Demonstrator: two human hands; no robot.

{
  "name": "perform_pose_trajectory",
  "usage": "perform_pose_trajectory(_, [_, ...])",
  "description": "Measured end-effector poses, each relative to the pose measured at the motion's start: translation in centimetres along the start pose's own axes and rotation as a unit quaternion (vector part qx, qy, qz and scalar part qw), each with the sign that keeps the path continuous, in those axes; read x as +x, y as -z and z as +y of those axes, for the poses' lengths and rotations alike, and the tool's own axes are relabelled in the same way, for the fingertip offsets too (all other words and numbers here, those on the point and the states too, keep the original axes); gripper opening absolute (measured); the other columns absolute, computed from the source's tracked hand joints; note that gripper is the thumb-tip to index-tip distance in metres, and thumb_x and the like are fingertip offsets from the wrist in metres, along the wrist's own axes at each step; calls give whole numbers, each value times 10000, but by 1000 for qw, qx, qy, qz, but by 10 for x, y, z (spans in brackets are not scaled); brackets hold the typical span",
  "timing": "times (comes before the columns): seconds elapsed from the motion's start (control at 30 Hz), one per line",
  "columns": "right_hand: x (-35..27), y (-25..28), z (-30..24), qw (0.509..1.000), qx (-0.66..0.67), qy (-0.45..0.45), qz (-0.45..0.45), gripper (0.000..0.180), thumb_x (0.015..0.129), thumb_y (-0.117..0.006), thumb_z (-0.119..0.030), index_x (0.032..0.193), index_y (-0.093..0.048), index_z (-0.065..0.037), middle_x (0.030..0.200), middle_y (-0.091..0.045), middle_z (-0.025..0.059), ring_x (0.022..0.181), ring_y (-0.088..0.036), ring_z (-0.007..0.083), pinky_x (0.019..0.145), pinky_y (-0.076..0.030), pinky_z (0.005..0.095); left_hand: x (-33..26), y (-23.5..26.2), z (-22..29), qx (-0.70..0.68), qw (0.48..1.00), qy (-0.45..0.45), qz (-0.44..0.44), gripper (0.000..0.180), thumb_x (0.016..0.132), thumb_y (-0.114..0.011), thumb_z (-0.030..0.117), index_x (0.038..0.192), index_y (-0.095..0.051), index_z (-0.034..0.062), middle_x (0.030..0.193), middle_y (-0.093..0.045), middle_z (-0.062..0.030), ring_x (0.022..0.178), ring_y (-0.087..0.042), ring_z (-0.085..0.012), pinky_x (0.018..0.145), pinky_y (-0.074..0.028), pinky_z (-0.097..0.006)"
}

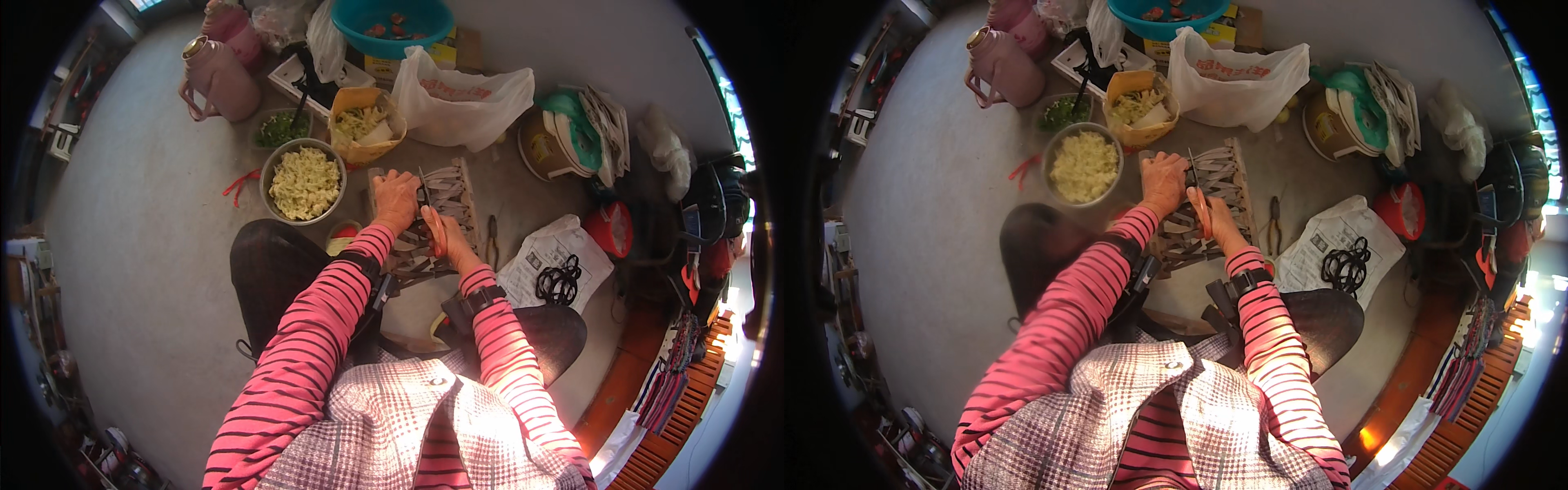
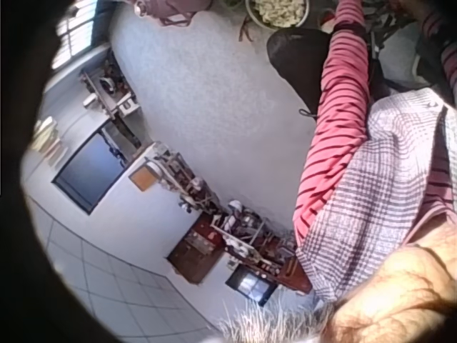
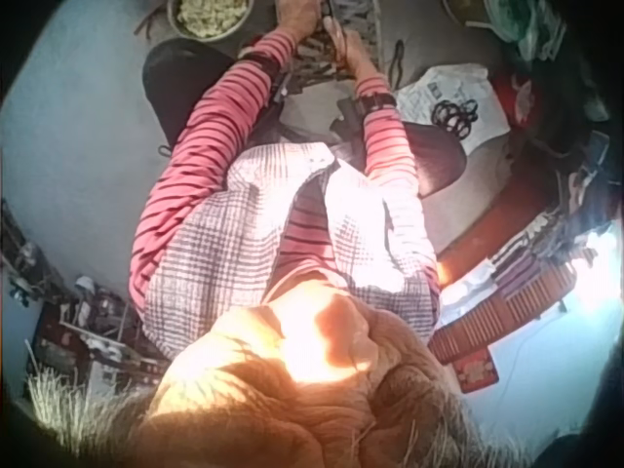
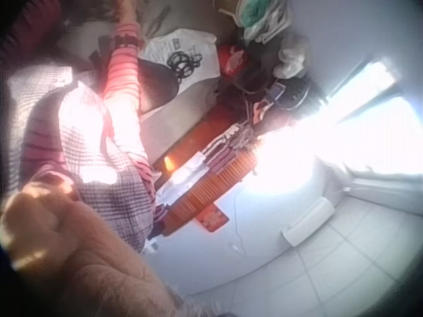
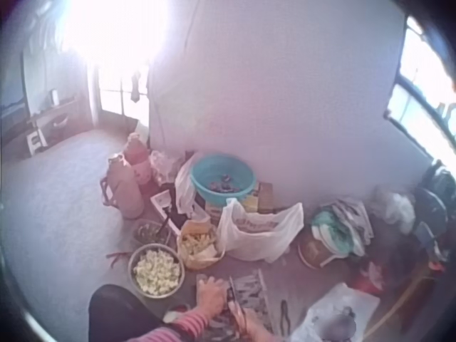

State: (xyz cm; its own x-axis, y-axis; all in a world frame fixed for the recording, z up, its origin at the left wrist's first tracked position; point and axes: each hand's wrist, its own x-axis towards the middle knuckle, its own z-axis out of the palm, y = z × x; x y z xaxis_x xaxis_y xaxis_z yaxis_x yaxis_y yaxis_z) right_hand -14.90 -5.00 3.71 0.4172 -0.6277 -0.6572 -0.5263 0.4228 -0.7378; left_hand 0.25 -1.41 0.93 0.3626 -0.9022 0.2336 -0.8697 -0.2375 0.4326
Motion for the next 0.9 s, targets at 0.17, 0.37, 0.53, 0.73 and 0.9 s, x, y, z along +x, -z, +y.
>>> perform_pose_trajectory(0.17, [-5, 1, 5, 999, 5, -32, 11, 636, 836, -695, -625, 721, -591, -7, 565, -490, 8, 427, -494, 132, 381, -452, 323, 4, -7, -8, -25, 999, 25, 14, 153, 717, -681, 109, 861, -678, 163, 910, -632, 14, 956, -562, -236, 831, -367, -422])
perform_pose_trajectory(0.37, [-12, 2, 12, 999, 27, -17, 27, 605, 871, -662, -610, 786, -593, -16, 601, -490, 2, 465, -504, 117, 386, -430, 300, 1, 0, -6, -42, 999, -10, 15, 51, 825, -641, 124, 868, -667, 121, 925, -625, -12, 960, -561, -244, 833, -383, -423])
perform_pose_trajectory(0.53, [-17, 11, 14, 1000, 0, -24, -16, 679, 855, -611, -689, 853, -596, -10, 641, -486, -1, 503, -507, 101, 462, -507, 306, 3, 2, -13, -80, 997, -5, -9, 136, 836, -671, 231, 854, -646, 98, 916, -609, -36, 970, -557, -268, 845, -412, -437])
perform_pose_trajectory(0.73, [-22, 8, 16, 995, -9, -100, -26, 728, 803, -638, -729, 859, -601, -4, 636, -483, -2, 491, -498, 105, 442, -507, 315, 10, -7, -21, -98, 995, 20, 28, 200, 774, -721, 149, 946, -631, 100, 986, -582, -63, 1008, -546, -286, 861, -445, -411])
perform_pose_trajectory(0.9, [-11, 7, 11, 994, 2, -110, -8, 708, 810, -647, -712, 827, -589, -6, 621, -485, -7, 475, -508, 107, 415, -502, 310, 7, -2, -17, -59, 998, -14, 30, 278, 713, -749, 108, 962, -626, 119, 1016, -576, -55, 1025, -533, -285, 865, -446, -408])
